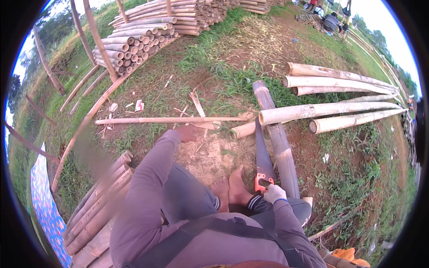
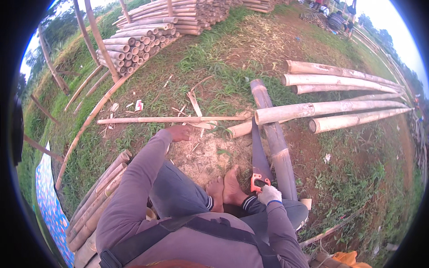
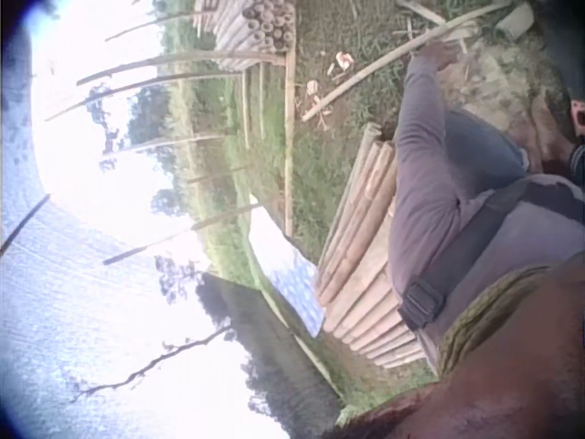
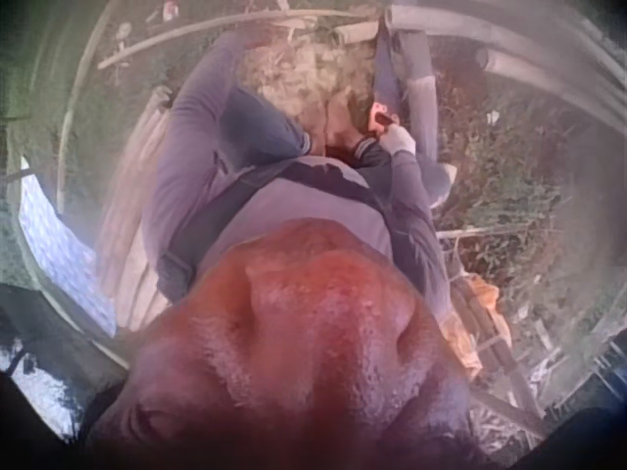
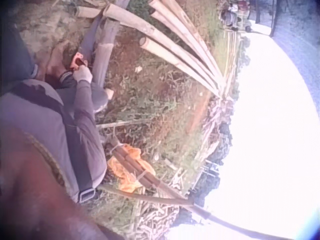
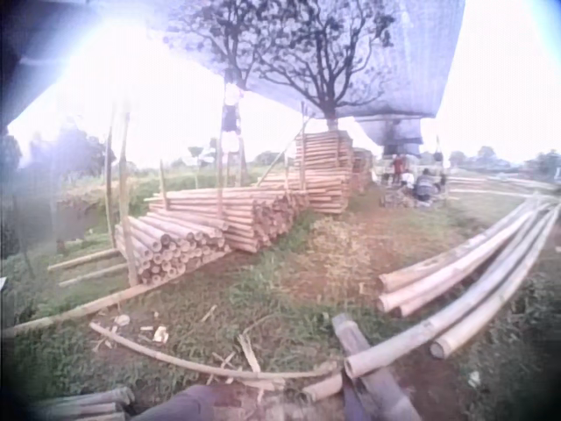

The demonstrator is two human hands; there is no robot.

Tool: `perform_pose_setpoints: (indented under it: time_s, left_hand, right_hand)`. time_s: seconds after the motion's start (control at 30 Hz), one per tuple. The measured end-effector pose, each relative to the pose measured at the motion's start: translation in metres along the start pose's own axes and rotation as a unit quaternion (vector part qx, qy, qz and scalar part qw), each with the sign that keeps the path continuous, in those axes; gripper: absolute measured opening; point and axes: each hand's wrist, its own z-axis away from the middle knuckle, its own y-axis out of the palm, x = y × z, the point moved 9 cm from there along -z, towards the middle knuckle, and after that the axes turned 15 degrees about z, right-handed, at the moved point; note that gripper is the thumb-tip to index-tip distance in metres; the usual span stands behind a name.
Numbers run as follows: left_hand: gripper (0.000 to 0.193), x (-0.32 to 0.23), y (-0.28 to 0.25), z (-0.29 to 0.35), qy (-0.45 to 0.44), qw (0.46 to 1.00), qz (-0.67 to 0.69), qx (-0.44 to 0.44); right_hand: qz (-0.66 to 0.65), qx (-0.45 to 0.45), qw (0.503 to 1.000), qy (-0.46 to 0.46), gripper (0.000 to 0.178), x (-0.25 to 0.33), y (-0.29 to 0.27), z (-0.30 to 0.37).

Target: The person sits on the ground and uses a hand saw to cut long bamboo poles into shorter sections. They position each pole on a support log, saw through it, and then move the cut pieces aside.

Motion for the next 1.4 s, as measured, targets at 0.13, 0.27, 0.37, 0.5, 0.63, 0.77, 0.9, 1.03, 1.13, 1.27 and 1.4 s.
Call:
perform_pose_setpoints:
  time_s: [0.13,0.27,0.37,0.5,0.63,0.77,0.9,1.03,1.13,1.27,1.4]
  left_hand:
    - [0.082,0.021,-0.001,-0.008,-0.042,0.999,0.03,-0.002]
    - [0.077,0.016,0.001,-0.01,-0.043,0.999,0.025,0.001]
    - [0.074,0.017,0.004,-0.004,-0.078,0.992,0.097,0.004]
    - [0.076,0.038,-0.001,-0.012,-0.069,0.994,0.089,-0.015]
    - [0.076,0.034,0.002,-0.013,-0.074,0.992,0.099,-0.007]
    - [0.075,0.031,0.003,-0.014,-0.07,0.993,0.096,-0.006]
    - [0.076,0.039,-0.002,-0.015,-0.052,0.996,0.077,-0.019]
    - [0.076,0.04,0.001,-0.019,-0.042,0.995,0.085,-0.018]
    - [0.075,0.053,0.0,-0.021,-0.049,0.994,0.094,-0.021]
    - [0.067,0.036,0.006,-0.02,-0.047,0.994,0.094,-0.014]
    - [0.066,0.039,0.003,-0.018,-0.04,0.995,0.092,-0.024]
  right_hand:
    - [-0.001,0.042,0.999,0.007,0.044,0.003,-0.008,0.007]
    - [-0.001,0.062,0.998,-0.011,0.043,0.001,-0.007,0.008]
    - [-0.016,0.055,0.998,-0.011,0.042,0.0,-0.013,0.014]
    - [-0.025,0.048,0.998,-0.013,0.039,0.001,-0.018,0.017]
    - [-0.021,0.056,0.998,-0.015,0.037,0.001,-0.017,0.021]
    - [-0.024,0.056,0.998,-0.008,0.038,-0.002,-0.013,0.019]
    - [-0.024,0.053,0.998,-0.012,0.039,0.0,-0.015,0.017]
    - [-0.024,0.059,0.998,-0.013,0.039,-0.001,-0.014,0.019]
    - [-0.026,0.063,0.998,-0.014,0.038,0.001,-0.017,0.018]
    - [-0.022,0.067,0.997,-0.015,0.039,-0.001,-0.016,0.022]
    - [-0.027,0.054,0.998,-0.019,0.04,0.0,-0.012,0.018]
